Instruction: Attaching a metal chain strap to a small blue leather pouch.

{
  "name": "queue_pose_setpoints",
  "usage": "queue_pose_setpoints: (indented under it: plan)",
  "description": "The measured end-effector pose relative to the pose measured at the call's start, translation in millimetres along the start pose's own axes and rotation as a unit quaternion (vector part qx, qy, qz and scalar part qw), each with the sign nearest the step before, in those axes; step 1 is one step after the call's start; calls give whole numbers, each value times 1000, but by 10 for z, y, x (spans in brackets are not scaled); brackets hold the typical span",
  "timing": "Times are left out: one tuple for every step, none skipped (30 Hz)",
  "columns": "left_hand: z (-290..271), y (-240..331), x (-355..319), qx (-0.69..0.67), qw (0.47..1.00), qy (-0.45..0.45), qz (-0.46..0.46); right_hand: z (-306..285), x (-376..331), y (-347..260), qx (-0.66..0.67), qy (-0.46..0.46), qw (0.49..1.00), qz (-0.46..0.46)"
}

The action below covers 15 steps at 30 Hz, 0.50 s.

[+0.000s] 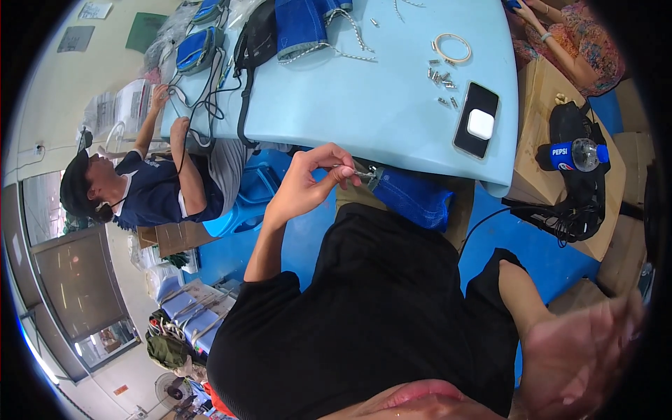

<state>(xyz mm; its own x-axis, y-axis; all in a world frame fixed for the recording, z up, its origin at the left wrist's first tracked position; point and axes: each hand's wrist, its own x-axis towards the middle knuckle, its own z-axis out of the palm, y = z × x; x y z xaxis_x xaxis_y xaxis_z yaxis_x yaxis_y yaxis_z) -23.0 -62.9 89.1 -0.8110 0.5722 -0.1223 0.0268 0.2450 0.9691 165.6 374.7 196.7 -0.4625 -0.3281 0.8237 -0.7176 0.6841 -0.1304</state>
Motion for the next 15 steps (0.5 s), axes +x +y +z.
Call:
queue_pose_setpoints:
  plan:
    - [39, 18, 56, 2, 1000, -15, -1, 274, 280, -24, -14, -7, 1000, 5]
    - [48, 23, 44, 2, 1000, -13, -4, 641, 624, -83, -12, -14, 1000, 2]
    - [36, 54, 7, 6, 1000, -6, -4, 670, 681, -59, -6, -23, 1000, -9]
    - [69, 99, 68, 11, 1000, -16, 0, 1210, 733, -65, 172, 112, 975, 89]
    - [46, 75, -5, 14, 1000, 3, -4, 1753, 760, -354, 282, 178, 883, 329]
    - [47, 80, -46, 21, 1000, 1, 5, 1994, 596, -236, 263, 28, 898, 351]
    - [54, 110, -8, 27, 999, -9, 17, 2194, 485, -225, 250, -51, 890, 379]
    - [68, 135, 39, 26, 999, -12, 20, 2391, 363, -292, 299, -75, 853, 421]
    - [91, 159, 58, 38, 998, -22, 34, 2564, 213, -340, 314, -92, 857, 399]
    - [104, 172, 65, 50, 997, -34, 47, 2695, 92, -382, 327, -108, 859, 377]
    - [98, 190, 57, 50, 997, -33, 46, 2765, 36, -425, 376, -119, 838, 377]
    - [93, 198, 66, 68, 996, -45, 44, 2819, -6, -452, 424, -129, 814, 375]
    - [89, 201, 74, 86, 994, -58, 43, 2865, -30, -487, 445, -117, 796, 393]
    - [87, 191, 78, 85, 994, -58, 43, 2894, -65, -504, 444, -118, 797, 393]
    - [86, 173, 85, 59, 996, -49, 47, 2918, -92, -510, 452, -104, 790, 401]
